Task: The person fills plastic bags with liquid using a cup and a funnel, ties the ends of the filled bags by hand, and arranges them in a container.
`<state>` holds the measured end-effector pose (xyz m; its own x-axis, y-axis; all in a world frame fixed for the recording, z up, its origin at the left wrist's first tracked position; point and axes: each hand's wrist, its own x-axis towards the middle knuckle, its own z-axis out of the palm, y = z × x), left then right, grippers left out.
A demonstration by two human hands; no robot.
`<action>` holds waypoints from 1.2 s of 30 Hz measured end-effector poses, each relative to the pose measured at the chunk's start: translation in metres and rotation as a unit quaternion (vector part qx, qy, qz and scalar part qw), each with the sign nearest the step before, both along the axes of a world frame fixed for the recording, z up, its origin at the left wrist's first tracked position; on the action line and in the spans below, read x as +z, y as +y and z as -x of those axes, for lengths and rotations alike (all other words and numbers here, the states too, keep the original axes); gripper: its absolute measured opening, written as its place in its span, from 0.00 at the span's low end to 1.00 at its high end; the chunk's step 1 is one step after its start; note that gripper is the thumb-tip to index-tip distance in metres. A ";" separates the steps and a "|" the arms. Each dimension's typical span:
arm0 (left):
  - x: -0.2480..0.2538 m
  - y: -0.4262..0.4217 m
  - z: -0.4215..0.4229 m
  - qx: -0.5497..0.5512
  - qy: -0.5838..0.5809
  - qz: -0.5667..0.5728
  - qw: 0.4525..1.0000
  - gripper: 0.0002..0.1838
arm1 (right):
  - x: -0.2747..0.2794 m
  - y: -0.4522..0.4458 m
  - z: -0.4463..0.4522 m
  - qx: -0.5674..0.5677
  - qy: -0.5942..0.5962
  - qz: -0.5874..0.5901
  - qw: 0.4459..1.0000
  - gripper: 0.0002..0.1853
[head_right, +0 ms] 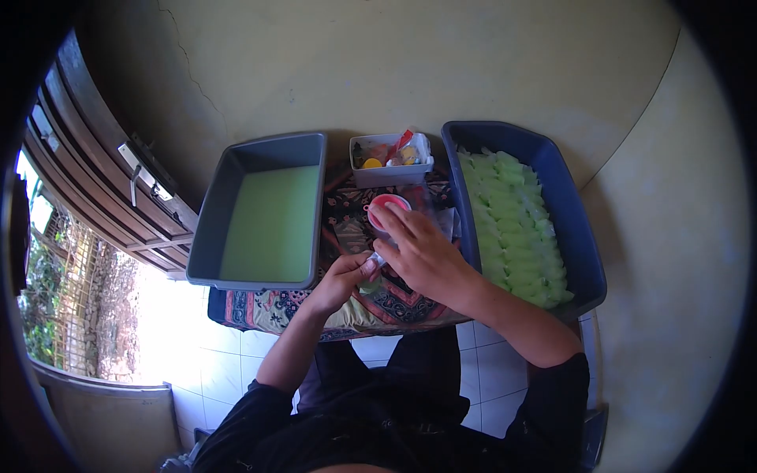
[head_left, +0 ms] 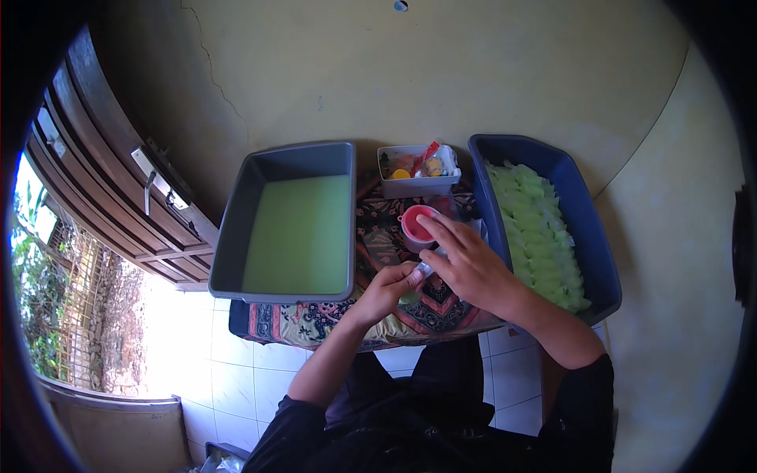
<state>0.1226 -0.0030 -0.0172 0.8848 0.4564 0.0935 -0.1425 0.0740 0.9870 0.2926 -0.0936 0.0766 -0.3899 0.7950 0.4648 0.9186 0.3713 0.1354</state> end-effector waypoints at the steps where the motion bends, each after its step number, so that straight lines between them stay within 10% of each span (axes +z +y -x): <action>1: 0.000 0.001 0.000 -0.005 -0.012 -0.009 1.000 0.16 | 0.000 0.002 -0.003 0.025 -0.005 0.023 0.999 0.12; 14: -0.008 0.000 0.000 -0.015 -0.042 -0.064 0.997 0.22 | -0.034 0.017 -0.033 0.152 0.325 0.357 0.862 0.15; 30: -0.021 -0.003 -0.025 0.100 -0.023 -0.210 0.972 0.15 | -0.041 0.018 -0.031 0.027 0.747 0.365 0.555 0.13; 34: -0.030 -0.008 -0.029 0.124 0.047 -0.188 0.973 0.13 | -0.052 0.017 -0.023 0.004 0.752 0.335 0.567 0.12; 36: -0.029 -0.008 -0.033 0.123 0.070 -0.190 0.971 0.12 | -0.055 0.016 -0.018 0.006 0.668 0.288 0.687 0.11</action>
<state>0.1555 -0.0115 -0.0458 0.7691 0.6121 0.1840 0.0278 -0.3196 0.9471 0.3110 -0.0780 0.0218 0.0705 0.9972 0.0240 0.0781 0.0185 -0.9968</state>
